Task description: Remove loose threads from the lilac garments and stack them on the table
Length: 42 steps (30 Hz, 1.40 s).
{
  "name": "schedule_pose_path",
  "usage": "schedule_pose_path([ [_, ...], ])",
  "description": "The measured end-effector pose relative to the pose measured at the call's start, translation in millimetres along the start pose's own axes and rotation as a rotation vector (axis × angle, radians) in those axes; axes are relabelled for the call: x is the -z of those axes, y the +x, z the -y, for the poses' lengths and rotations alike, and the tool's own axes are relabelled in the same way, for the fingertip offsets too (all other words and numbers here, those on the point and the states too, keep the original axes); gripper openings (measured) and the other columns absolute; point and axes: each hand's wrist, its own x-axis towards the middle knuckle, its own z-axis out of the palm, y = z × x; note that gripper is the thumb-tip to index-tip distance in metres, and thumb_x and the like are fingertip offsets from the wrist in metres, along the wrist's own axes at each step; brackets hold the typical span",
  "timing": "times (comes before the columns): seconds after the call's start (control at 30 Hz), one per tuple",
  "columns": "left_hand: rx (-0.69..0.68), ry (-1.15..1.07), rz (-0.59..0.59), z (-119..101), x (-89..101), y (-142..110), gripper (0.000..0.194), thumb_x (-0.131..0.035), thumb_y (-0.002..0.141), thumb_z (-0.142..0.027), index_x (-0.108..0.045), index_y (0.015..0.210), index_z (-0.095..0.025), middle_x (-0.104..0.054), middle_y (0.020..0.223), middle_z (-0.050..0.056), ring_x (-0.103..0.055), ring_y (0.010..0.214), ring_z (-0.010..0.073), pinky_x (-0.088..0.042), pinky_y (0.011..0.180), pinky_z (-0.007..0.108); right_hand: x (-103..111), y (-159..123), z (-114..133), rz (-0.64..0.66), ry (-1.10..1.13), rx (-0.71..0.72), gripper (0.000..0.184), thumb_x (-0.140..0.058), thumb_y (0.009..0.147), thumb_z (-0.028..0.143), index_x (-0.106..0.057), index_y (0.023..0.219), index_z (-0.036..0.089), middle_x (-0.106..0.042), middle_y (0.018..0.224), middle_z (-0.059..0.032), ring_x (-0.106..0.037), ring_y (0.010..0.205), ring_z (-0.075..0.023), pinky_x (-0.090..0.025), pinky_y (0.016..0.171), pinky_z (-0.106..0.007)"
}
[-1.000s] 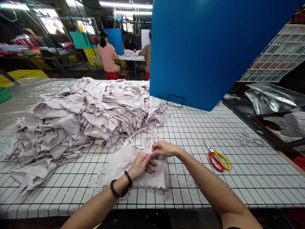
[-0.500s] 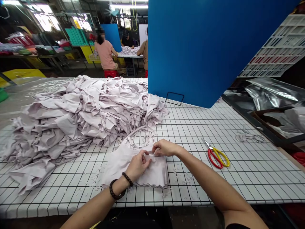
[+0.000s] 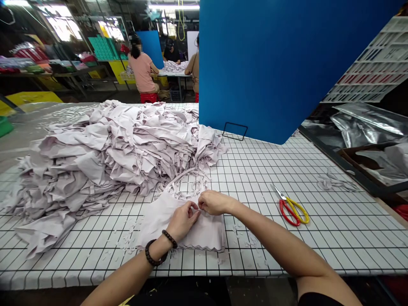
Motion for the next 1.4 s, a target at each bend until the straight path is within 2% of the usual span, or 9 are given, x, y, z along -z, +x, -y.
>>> schedule_pose_path([
  [0.33, 0.010, -0.044, -0.005, 6, -4.0, 3, 0.015, -0.056, 0.082, -0.031, -0.062, 0.086, -0.018, -0.053, 0.059, -0.003, -0.049, 0.057, 0.0130, -0.033, 0.057, 0.024, -2, 4, 3, 0.017, -0.115, -0.059, 0.018, -0.052, 0.078, 0.015, -0.070, 0.077, 0.015, -0.069, 0.078, -0.0095, -0.061, 0.077, -0.0200, -0.038, 0.063, -0.025],
  [0.6, 0.010, -0.067, 0.000, 8, -1.9, 3, 0.017, -0.057, 0.081, -0.033, -0.063, 0.086, -0.017, -0.053, 0.058, -0.003, -0.048, 0.057, 0.0127, -0.034, 0.057, 0.024, -1, 6, 6, 0.031, -0.101, -0.074, 0.020, -0.051, 0.078, 0.016, -0.071, 0.078, 0.016, -0.071, 0.077, -0.0084, -0.062, 0.072, -0.0200, -0.035, 0.057, -0.025],
  [0.9, 0.030, -0.064, -0.001, 6, -0.1, 4, 0.021, -0.058, 0.081, -0.035, -0.066, 0.082, -0.016, -0.057, 0.060, -0.001, -0.049, 0.057, 0.0129, -0.034, 0.057, 0.024, -3, 4, 9, -0.023, 0.019, -0.122, 0.024, -0.050, 0.078, 0.015, -0.072, 0.086, 0.018, -0.073, 0.082, -0.0065, -0.064, 0.079, -0.0194, -0.041, 0.067, -0.024],
  [1.03, 0.048, -0.073, 0.006, 6, 1.2, 5, 0.022, -0.060, 0.080, -0.037, -0.066, 0.080, -0.016, -0.061, 0.064, 0.000, -0.051, 0.060, 0.0133, -0.035, 0.058, 0.024, -6, -2, 9, -0.055, 0.064, -0.101, 0.020, -0.049, 0.080, 0.014, -0.068, 0.086, 0.018, -0.071, 0.083, -0.0052, -0.062, 0.078, -0.0170, -0.040, 0.066, -0.023],
  [1.17, 0.052, -0.091, 0.028, 7, 1.6, 6, 0.025, -0.059, 0.080, -0.039, -0.067, 0.082, -0.016, -0.060, 0.060, -0.001, -0.051, 0.056, 0.0127, -0.036, 0.057, 0.024, -5, -4, 9, -0.094, -0.010, -0.011, 0.014, -0.049, 0.077, 0.008, -0.058, 0.083, 0.018, -0.064, 0.078, -0.0039, -0.055, 0.071, -0.0148, -0.035, 0.060, -0.022],
  [1.27, 0.060, -0.102, 0.043, 8, 1.1, 6, 0.027, -0.058, 0.081, -0.041, -0.066, 0.082, -0.016, -0.060, 0.058, -0.001, -0.051, 0.052, 0.0126, -0.036, 0.057, 0.024, -4, -2, 10, -0.099, -0.077, 0.041, 0.016, -0.050, 0.072, 0.005, -0.051, 0.082, 0.018, -0.059, 0.074, -0.0019, -0.049, 0.066, -0.0138, -0.031, 0.058, -0.023],
  [1.4, 0.067, -0.149, 0.059, 8, 0.0, 5, 0.026, -0.057, 0.082, -0.041, -0.064, 0.082, -0.016, -0.057, 0.053, -0.003, -0.052, 0.049, 0.0124, -0.038, 0.056, 0.024, -8, 1, 13, -0.131, -0.053, 0.050, 0.016, -0.051, 0.071, 0.006, -0.047, 0.079, 0.019, -0.056, 0.072, -0.0006, -0.045, 0.064, -0.0129, -0.029, 0.059, -0.024],
])
